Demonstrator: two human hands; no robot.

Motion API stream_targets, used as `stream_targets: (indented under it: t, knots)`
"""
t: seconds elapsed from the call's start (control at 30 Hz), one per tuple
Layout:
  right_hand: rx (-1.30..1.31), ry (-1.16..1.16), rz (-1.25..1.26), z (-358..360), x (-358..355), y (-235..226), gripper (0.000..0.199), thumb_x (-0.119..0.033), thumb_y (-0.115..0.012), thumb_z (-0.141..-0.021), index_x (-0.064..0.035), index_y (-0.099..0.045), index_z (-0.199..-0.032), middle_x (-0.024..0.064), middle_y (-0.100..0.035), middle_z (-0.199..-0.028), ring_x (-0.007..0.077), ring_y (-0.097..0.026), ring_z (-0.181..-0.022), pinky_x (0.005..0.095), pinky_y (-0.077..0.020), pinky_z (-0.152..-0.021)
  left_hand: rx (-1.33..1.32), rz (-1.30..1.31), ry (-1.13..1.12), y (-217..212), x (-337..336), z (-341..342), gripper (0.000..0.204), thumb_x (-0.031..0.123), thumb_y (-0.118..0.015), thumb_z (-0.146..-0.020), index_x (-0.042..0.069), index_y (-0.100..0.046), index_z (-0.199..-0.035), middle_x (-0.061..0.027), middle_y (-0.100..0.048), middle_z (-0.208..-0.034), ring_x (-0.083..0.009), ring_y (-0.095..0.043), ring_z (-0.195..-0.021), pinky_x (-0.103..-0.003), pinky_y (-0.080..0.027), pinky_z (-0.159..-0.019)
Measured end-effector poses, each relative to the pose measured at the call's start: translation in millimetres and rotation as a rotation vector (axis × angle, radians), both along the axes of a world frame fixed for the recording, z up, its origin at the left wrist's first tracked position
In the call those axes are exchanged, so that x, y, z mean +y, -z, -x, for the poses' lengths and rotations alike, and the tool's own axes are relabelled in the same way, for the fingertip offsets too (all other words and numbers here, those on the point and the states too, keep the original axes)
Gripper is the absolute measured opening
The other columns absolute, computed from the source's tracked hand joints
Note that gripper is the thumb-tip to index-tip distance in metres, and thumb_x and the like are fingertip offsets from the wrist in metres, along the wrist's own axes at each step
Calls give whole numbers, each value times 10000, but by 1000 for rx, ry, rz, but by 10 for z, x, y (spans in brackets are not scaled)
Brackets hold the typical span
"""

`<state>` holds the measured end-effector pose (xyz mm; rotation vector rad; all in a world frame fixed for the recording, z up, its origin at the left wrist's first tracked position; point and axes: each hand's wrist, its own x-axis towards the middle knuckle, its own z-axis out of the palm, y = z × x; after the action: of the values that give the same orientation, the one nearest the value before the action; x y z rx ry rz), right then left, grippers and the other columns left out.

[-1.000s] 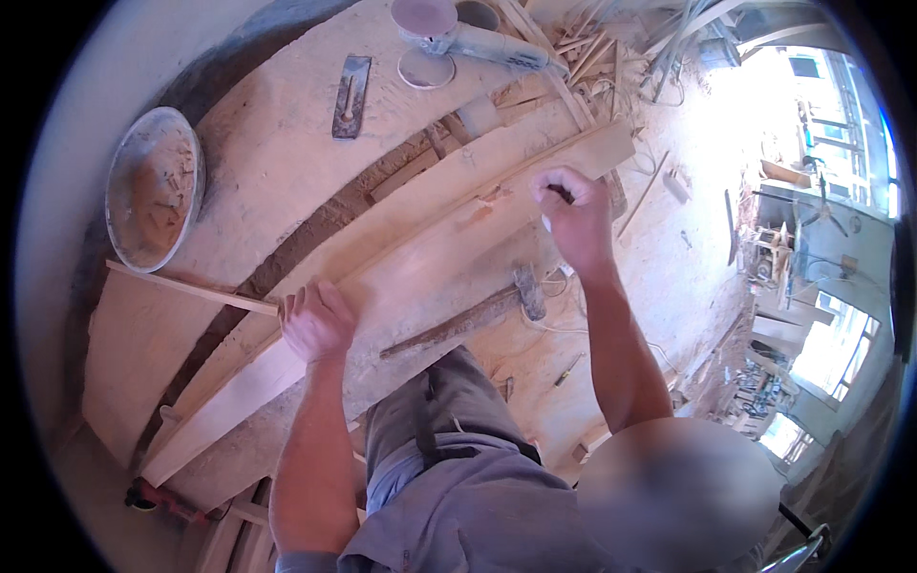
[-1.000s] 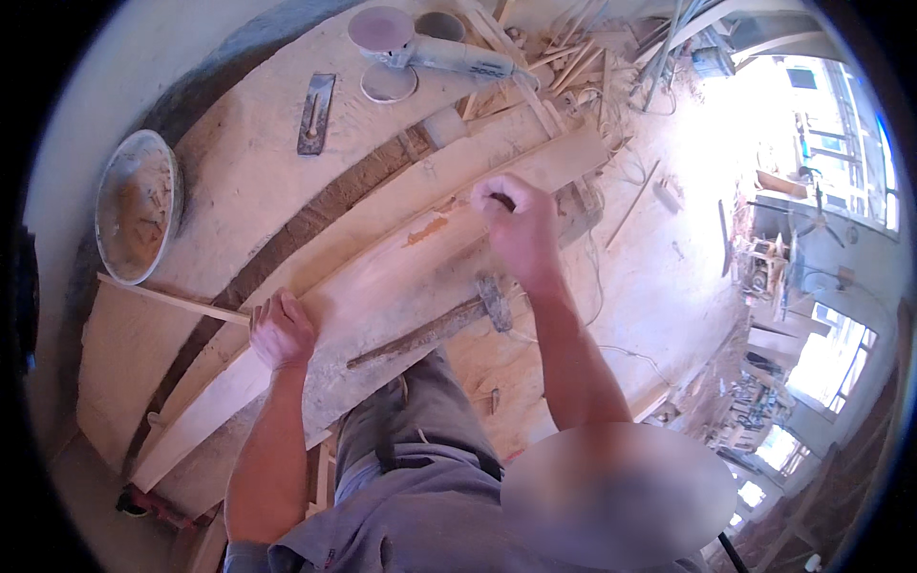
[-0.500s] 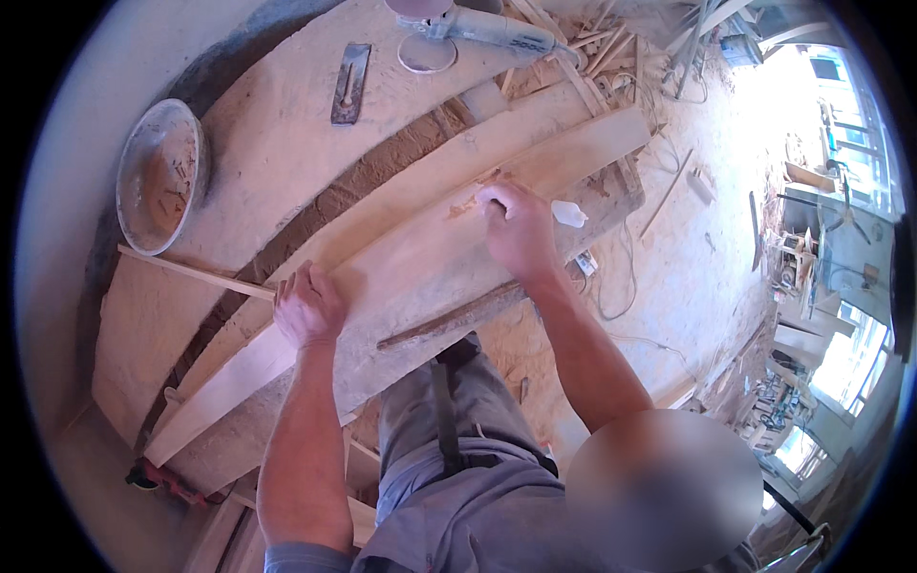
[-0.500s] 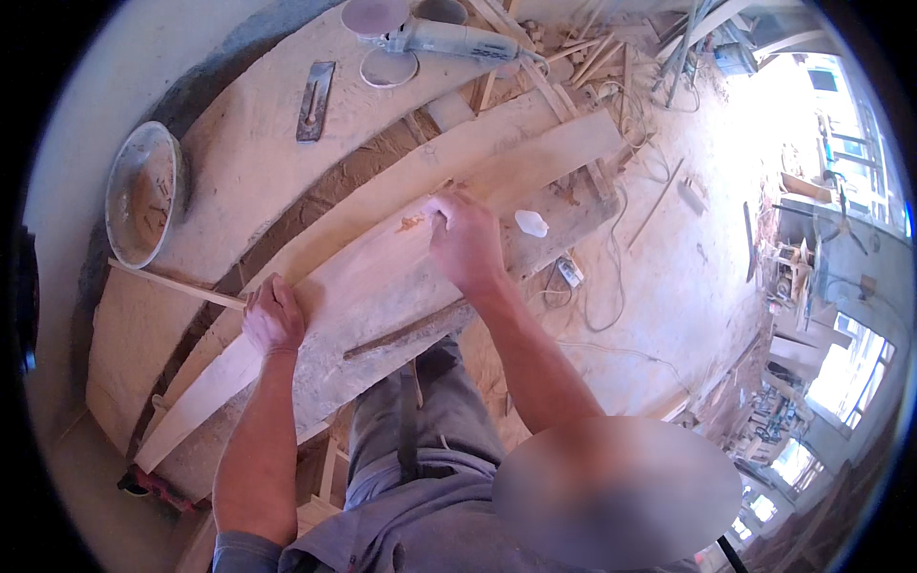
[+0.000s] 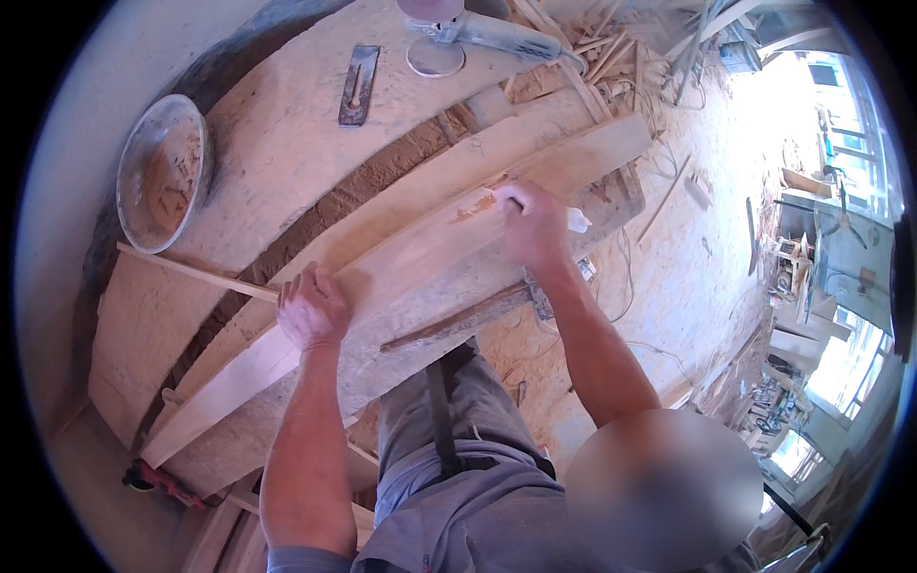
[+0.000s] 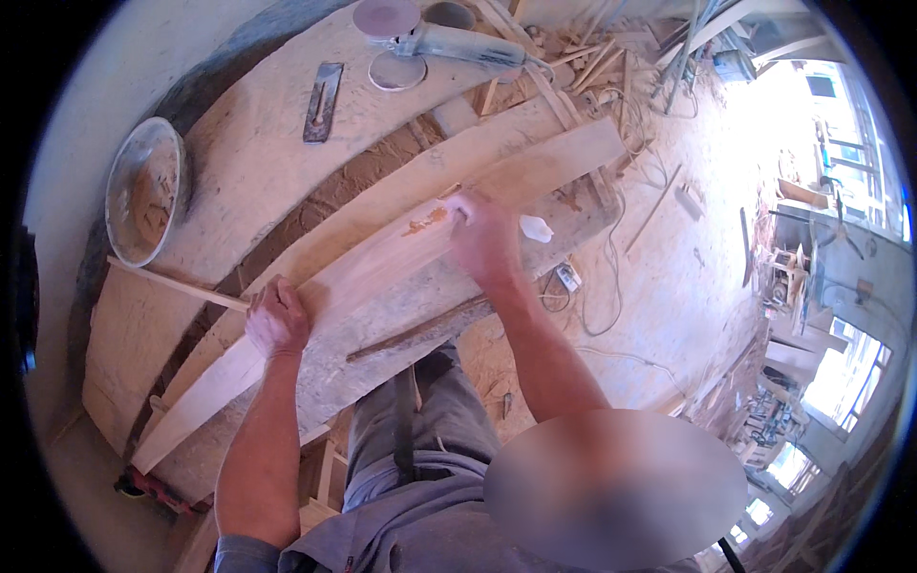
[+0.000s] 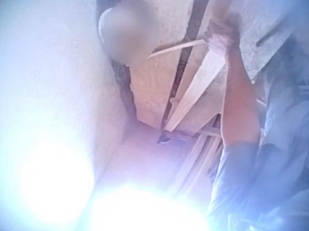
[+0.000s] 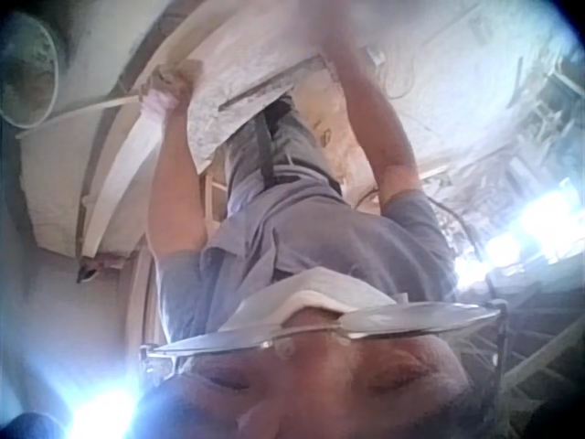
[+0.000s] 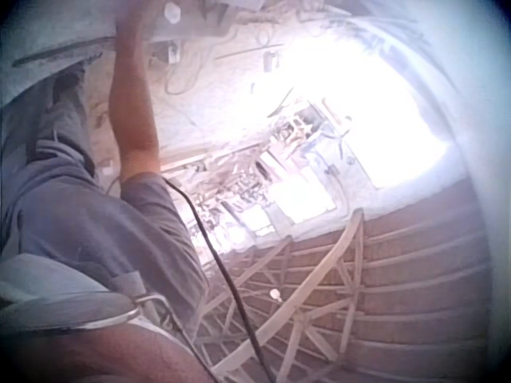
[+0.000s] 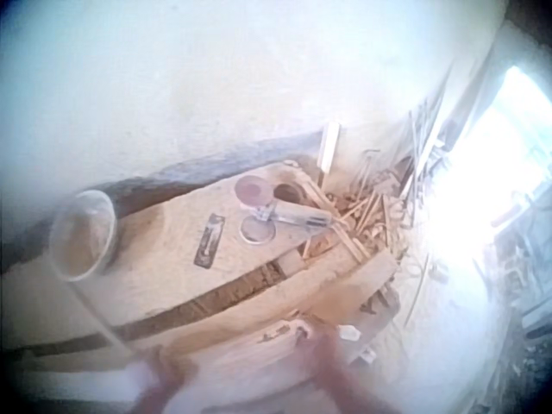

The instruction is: The person aligns a wooden plank on a workbench, applies glue to the plank, inserts nails, and uses a power sander to smooth the surface. The person handles the plank, glue, nails, and sander throughout the process.

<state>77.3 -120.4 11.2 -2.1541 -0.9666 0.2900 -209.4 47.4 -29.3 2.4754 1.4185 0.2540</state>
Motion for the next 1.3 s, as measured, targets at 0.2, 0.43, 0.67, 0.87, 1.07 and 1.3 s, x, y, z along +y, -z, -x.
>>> stream_targets:
  t: [0.2,0.43,0.67,0.87,1.07,1.3]
  knots:
    - [-23,5,82,-34,10,-47,137,20,-652,-858,-25,-742,-950,142,-748,-924,319,-729,-878,398,-560,-792,38,34,0,-25,15,-6,301,248,-539,-976,48,-762,-1008,-176,-750,-921,-411,-689,-855,-511,-549,-835]
    - [-25,-51,64,-45,46,-97,99,-11,-653,-863,-48,-734,-905,164,-715,-900,383,-697,-857,454,-546,-784,48,10,43,-64,25,48,272,246,-544,-967,61,-744,-966,-186,-734,-882,-405,-693,-854,-547,-532,-836]
    - [-35,-182,162,-15,87,-75,91,-12,-658,-831,-54,-727,-873,156,-706,-876,378,-686,-862,469,-543,-787,37,86,22,-211,27,-24,288,228,-579,-922,39,-759,-1044,-182,-728,-890,-397,-680,-882,-536,-513,-877]
    - [8,-176,213,12,303,-153,62,-36,-669,-841,-40,-729,-858,150,-718,-870,352,-700,-827,429,-550,-752,20,63,10,-128,8,9,207,241,-574,-937,82,-696,-884,-157,-676,-802,-385,-648,-832,-529,-503,-848]
    - [181,26,164,-187,1253,-144,169,-157,-689,-884,1,-749,-885,186,-733,-835,315,-738,-783,400,-552,-720,14,73,24,-165,35,20,224,251,-571,-943,76,-707,-912,-148,-689,-809,-380,-655,-840,-545,-491,-845]
    - [-40,155,277,-450,2247,696,420,-268,-692,-896,0,-681,-1220,198,-740,-1027,335,-697,-1051,436,-514,-943,22,54,42,-91,36,31,247,279,-610,-918,67,-732,-953,-121,-692,-799,-353,-661,-827,-515,-485,-750]
